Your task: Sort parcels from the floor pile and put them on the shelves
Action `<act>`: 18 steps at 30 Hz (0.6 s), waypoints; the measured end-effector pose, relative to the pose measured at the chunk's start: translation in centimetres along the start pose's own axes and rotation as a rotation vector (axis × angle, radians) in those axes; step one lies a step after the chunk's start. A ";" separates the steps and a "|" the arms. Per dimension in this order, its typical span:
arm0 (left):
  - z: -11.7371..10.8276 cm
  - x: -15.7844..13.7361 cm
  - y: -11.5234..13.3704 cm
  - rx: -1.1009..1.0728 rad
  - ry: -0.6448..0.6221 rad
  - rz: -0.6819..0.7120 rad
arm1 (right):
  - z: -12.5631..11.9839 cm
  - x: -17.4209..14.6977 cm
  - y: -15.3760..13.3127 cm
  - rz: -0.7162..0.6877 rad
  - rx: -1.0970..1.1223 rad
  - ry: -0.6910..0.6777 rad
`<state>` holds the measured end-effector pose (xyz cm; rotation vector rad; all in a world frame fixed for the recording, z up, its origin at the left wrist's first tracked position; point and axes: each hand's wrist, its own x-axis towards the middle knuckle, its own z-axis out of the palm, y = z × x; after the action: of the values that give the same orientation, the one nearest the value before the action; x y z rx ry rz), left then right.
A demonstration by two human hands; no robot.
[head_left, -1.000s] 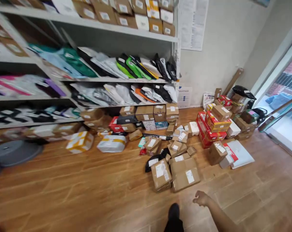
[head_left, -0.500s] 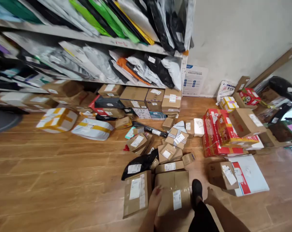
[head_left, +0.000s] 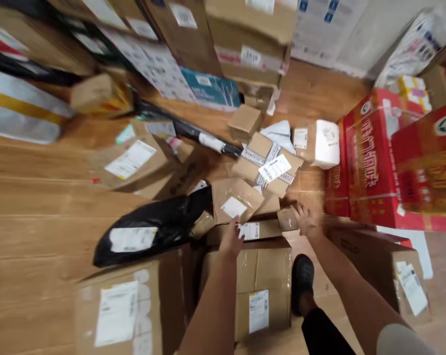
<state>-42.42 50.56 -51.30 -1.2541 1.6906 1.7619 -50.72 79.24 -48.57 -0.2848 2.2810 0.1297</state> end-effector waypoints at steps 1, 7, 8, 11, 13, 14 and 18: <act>0.7 1.7 -0.3 -0.079 -0.017 0.000 | 1.0 1.8 -0.3 -0.036 -0.023 -0.001; 1.8 4.1 -2.2 -0.342 -0.095 -0.048 | 4.3 4.2 -1.0 -0.083 0.004 0.093; 1.5 3.6 -2.5 -0.357 -0.102 -0.054 | 4.6 3.2 -0.8 -0.043 0.022 0.124; 0.3 1.2 -3.6 -0.370 -0.097 -0.063 | 5.1 -1.8 0.0 0.199 0.402 0.356; -0.6 -1.2 -4.7 -0.363 -0.092 -0.063 | 5.1 -6.3 0.3 0.336 0.869 0.553; -1.2 -2.8 -5.3 -0.359 -0.086 -0.070 | 5.1 -8.8 0.3 0.351 1.020 0.592; -5.0 -11.8 -8.0 -0.359 -0.002 -0.167 | 4.9 -19.5 -0.8 0.321 1.285 0.487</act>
<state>-28.37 50.89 -45.86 -1.4912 1.2606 2.0180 -34.45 82.56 -37.28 0.7875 2.3541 -1.3105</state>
